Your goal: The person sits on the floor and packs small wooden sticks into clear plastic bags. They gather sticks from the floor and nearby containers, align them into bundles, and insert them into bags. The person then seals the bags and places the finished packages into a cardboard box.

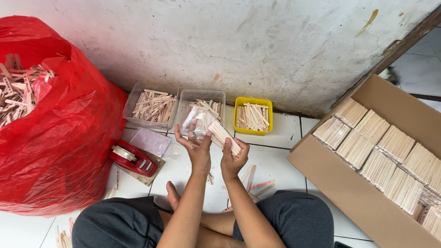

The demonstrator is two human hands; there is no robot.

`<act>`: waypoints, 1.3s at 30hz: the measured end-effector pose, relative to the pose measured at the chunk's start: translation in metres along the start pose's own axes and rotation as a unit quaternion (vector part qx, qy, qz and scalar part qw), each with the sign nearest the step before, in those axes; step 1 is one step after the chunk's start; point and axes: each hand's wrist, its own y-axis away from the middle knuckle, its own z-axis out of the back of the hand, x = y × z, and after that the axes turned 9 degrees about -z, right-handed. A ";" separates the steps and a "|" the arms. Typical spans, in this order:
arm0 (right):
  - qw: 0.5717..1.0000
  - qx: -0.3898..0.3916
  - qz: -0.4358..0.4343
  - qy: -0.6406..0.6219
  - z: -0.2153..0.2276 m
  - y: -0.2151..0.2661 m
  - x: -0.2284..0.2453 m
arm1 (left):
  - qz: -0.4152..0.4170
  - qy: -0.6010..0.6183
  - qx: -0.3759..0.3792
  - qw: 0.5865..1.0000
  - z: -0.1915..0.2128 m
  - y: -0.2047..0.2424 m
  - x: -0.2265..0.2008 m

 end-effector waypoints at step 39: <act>0.970 0.159 -0.184 0.012 -0.001 -0.023 0.025 | 0.269 -0.137 0.105 0.947 0.010 -0.001 0.018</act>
